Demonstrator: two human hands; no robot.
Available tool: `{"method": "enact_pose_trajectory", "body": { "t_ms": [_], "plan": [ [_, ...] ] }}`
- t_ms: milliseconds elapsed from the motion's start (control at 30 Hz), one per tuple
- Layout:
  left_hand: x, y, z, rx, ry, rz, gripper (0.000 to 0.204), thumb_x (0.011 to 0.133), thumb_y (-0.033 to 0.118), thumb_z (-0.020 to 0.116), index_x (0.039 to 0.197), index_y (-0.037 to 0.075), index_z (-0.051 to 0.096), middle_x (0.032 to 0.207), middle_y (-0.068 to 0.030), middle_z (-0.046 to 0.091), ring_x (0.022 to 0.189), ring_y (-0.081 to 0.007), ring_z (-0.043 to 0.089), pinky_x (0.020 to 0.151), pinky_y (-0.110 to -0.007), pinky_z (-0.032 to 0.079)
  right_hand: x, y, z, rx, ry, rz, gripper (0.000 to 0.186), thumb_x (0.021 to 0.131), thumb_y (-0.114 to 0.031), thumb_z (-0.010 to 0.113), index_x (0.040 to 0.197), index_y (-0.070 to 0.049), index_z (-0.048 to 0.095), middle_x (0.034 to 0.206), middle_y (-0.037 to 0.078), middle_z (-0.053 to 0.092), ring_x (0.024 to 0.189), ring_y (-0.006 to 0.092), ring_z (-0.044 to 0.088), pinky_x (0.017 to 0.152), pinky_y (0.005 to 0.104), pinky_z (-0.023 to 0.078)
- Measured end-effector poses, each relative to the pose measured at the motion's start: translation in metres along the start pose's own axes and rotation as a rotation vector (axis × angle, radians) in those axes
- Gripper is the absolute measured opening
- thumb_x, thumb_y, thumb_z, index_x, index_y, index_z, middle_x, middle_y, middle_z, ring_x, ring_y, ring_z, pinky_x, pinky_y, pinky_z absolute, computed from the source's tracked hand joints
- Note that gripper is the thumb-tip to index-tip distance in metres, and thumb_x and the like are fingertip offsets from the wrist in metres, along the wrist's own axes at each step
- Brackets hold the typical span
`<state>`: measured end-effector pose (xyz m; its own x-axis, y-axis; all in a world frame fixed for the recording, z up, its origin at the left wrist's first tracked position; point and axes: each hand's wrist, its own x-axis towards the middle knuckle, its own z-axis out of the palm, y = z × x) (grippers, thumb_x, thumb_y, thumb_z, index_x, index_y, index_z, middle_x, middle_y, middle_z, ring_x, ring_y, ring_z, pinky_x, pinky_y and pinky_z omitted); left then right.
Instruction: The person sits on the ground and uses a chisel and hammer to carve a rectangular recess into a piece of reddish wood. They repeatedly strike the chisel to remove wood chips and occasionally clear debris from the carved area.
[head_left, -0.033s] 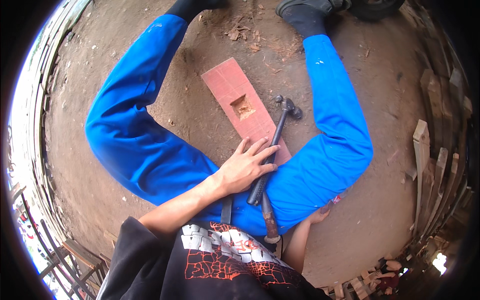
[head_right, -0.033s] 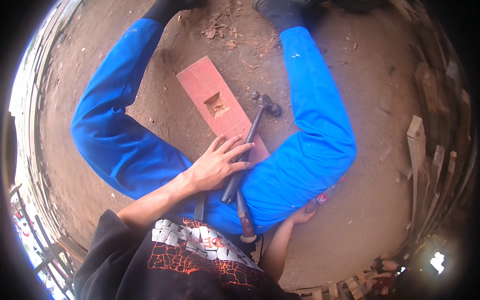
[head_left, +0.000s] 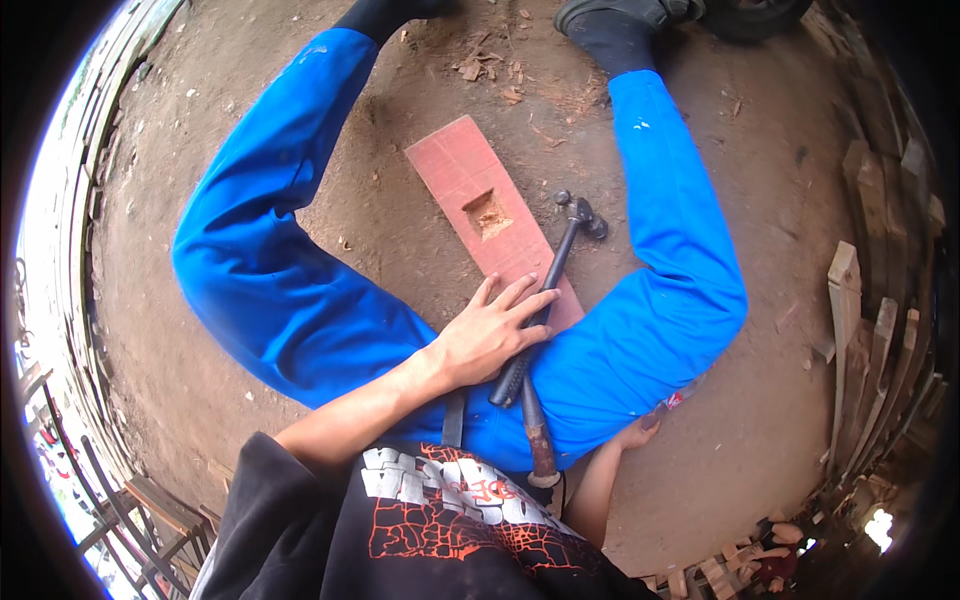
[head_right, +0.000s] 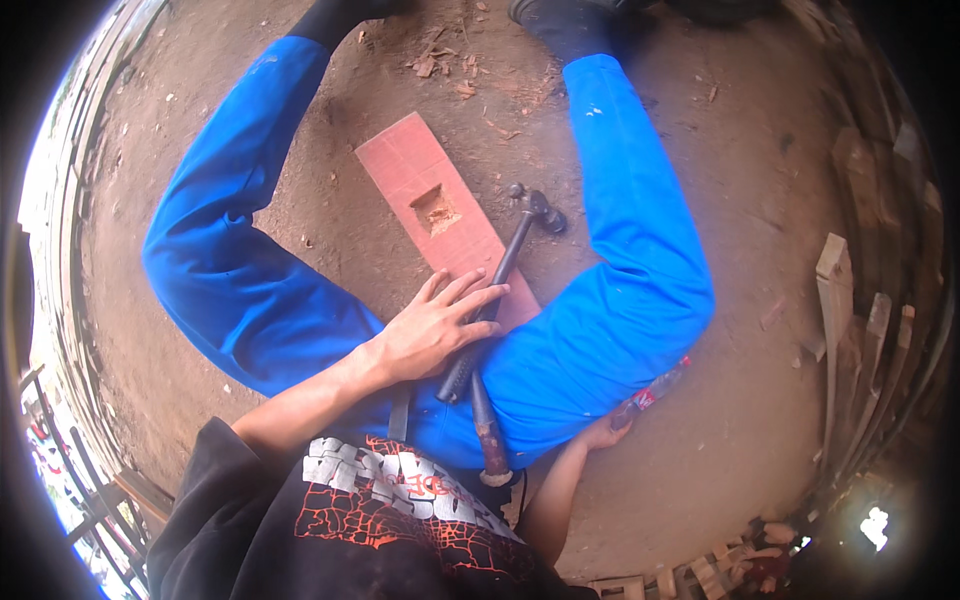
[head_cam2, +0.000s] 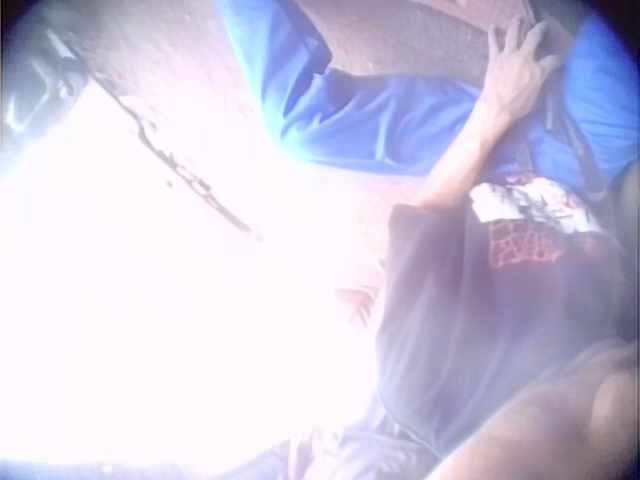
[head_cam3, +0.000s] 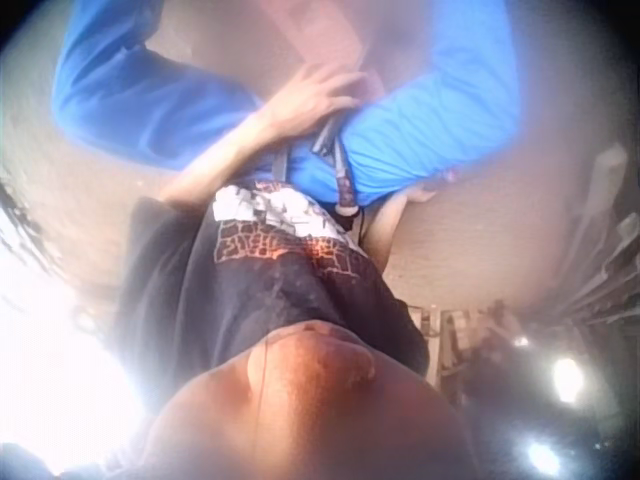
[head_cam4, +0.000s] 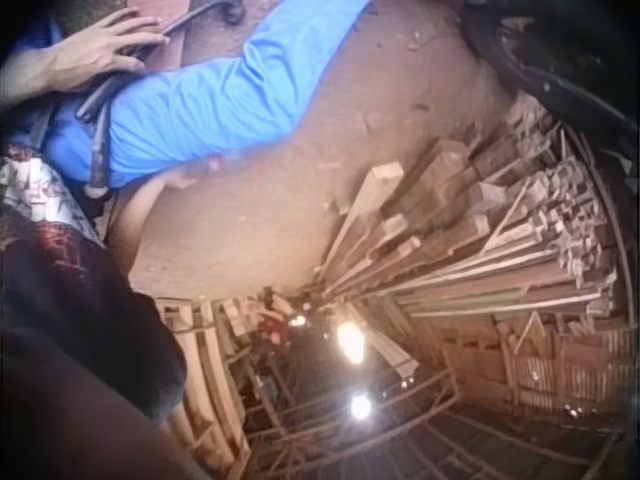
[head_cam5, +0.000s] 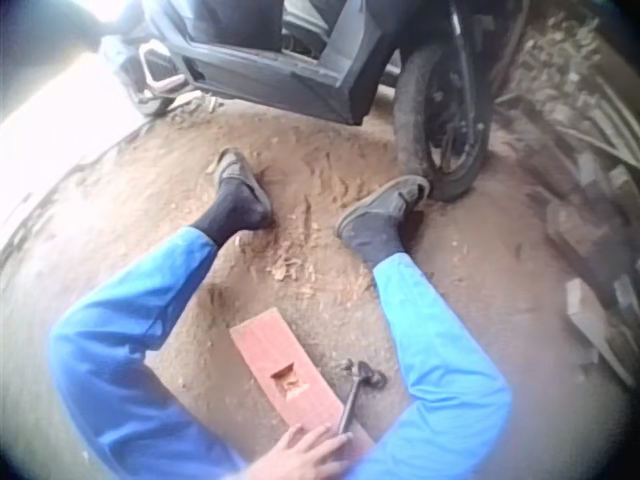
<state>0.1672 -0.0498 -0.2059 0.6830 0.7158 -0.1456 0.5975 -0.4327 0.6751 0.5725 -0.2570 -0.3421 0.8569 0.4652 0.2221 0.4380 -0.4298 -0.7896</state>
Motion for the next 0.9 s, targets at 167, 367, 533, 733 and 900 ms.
{"method": "enact_pose_trajectory", "body": {
  "t_ms": [167,367,533,733,900],
  "plan": [
    [-0.002,-0.010,0.000,0.041,0.017,0.027,0.040,0.085,0.017,0.056,0.124,0.016,0.062,0.151,-0.0119,0.036,0.142,-0.0350,0.031,0.111,-0.052,0.033,0.031,-0.045,0.002,-0.360,-0.156,0.353,0.040,0.089,-0.019,0.070,0.114,0.011,0.061,0.105,0.019,0.068,0.092,0.0258,0.066,0.086,0.0397,0.051],
    [0.002,-0.007,-0.004,0.033,0.004,0.043,0.037,0.087,0.019,0.053,0.123,0.015,0.063,0.150,-0.0123,0.037,0.140,-0.0354,0.034,0.111,-0.049,0.035,0.160,0.018,0.016,-0.475,-0.448,0.196,0.048,0.087,-0.024,0.068,0.117,0.012,0.055,0.099,0.016,0.068,0.091,0.0239,0.063,0.081,0.0386,0.049],
    [-0.005,-0.006,0.000,0.023,0.031,-0.004,0.037,0.088,0.020,0.052,0.123,0.016,0.063,0.150,-0.0119,0.037,0.140,-0.0354,0.034,0.110,-0.049,0.037,0.189,-0.024,0.053,-0.653,-0.599,0.312,0.042,0.082,-0.016,0.070,0.113,0.010,0.063,0.104,0.019,0.070,0.093,0.0235,0.065,0.085,0.0386,0.050],
    [-0.005,-0.006,0.004,-0.009,0.047,-0.003,0.038,0.088,0.017,0.051,0.123,0.016,0.063,0.150,-0.0119,0.038,0.139,-0.0354,0.034,0.109,-0.048,0.038,0.198,-0.117,-0.011,-0.316,-0.305,0.085,0.043,0.081,-0.026,0.079,0.108,0.005,0.066,0.102,0.014,0.070,0.090,0.0194,0.066,0.081,0.0346,0.052],
    [-0.001,-0.013,0.003,0.028,0.069,0.045,0.035,0.087,0.017,0.055,0.121,0.017,0.064,0.146,-0.0123,0.041,0.137,-0.0347,0.038,0.105,-0.049,0.041,0.201,-0.130,-0.015,-0.268,-0.123,-0.078,0.049,0.083,-0.030,0.080,0.110,0.007,0.063,0.107,0.016,0.069,0.092,0.0225,0.066,0.082,0.0365,0.053]
  ]
}}
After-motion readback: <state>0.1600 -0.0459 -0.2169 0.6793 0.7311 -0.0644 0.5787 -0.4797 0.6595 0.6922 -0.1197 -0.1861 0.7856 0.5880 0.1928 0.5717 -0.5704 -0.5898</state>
